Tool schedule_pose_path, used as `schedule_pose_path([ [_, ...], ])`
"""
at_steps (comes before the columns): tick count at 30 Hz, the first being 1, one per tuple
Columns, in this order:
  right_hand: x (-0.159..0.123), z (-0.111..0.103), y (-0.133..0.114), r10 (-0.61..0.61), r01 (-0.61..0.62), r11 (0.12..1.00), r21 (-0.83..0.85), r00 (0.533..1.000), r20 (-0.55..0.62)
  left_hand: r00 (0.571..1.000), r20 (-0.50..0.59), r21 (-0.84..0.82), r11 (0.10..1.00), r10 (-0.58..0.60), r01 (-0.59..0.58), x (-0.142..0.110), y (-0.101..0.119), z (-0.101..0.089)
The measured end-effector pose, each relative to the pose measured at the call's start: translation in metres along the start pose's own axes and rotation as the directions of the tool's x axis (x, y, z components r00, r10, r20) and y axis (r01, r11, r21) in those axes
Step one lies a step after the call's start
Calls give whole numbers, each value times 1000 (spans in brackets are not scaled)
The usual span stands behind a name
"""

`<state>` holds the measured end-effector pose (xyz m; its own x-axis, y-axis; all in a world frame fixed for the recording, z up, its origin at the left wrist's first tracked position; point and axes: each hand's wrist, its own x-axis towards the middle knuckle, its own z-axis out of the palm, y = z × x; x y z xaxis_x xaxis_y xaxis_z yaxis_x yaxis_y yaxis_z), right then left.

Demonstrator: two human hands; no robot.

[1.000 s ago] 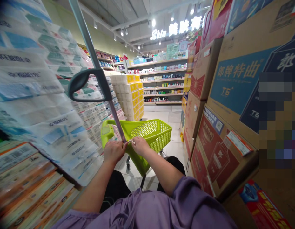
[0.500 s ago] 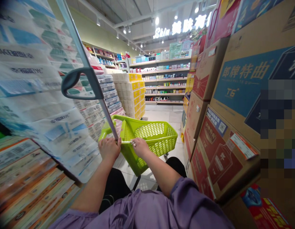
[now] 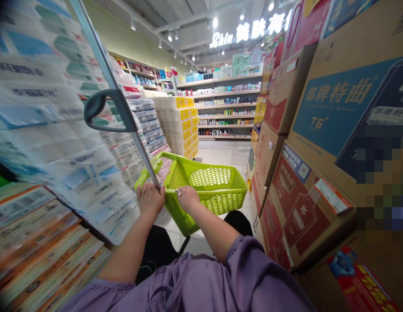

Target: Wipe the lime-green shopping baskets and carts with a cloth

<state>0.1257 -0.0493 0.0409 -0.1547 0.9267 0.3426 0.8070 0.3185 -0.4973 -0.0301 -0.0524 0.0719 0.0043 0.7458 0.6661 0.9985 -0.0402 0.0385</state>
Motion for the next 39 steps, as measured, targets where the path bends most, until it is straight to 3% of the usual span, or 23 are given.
schedule_pose_path([
  [5, -4, -2, 21, -13, 12, 999, -30, 1000, -19, 1000, -13, -87, 996, -21, 19, -1, 4, 2],
  [9, -9, -8, 40, 102, -103, 992, -73, 995, -24, 989, -136, -121, 991, -66, 50, -7, 8, 8],
  [12, -12, -7, 43, 108, -111, 990, -86, 993, -41, 983, -183, -103, 994, 29, -48, -17, 17, 13],
  [14, -14, -5, 43, 70, -75, 994, -83, 996, -55, 970, -97, -98, 967, 224, -233, -23, 25, 16],
  [16, -15, -4, 46, 28, -32, 997, -76, 998, -57, 917, 49, -125, 913, 396, -388, -27, 33, 17],
  [18, -17, -5, 52, 18, -22, 997, -74, 998, -52, 875, 162, -144, 888, 456, -437, -27, 38, 18],
  [24, -14, -3, 60, 102, -108, 990, -93, 992, -72, 892, 237, -106, 923, 384, -369, -23, 47, 18],
  [29, -16, -6, 70, 38, -43, 996, -76, 997, -72, 899, 252, -87, 934, 358, -347, -21, 45, 19],
  [34, -18, -7, 82, 129, -136, 986, -100, 989, -79, 912, 263, -64, 949, 313, -307, -19, 43, 24],
  [39, -17, -3, 85, 37, -41, 998, -48, 996, -83, 921, 256, -58, 955, 295, -290, -15, 38, 26],
])
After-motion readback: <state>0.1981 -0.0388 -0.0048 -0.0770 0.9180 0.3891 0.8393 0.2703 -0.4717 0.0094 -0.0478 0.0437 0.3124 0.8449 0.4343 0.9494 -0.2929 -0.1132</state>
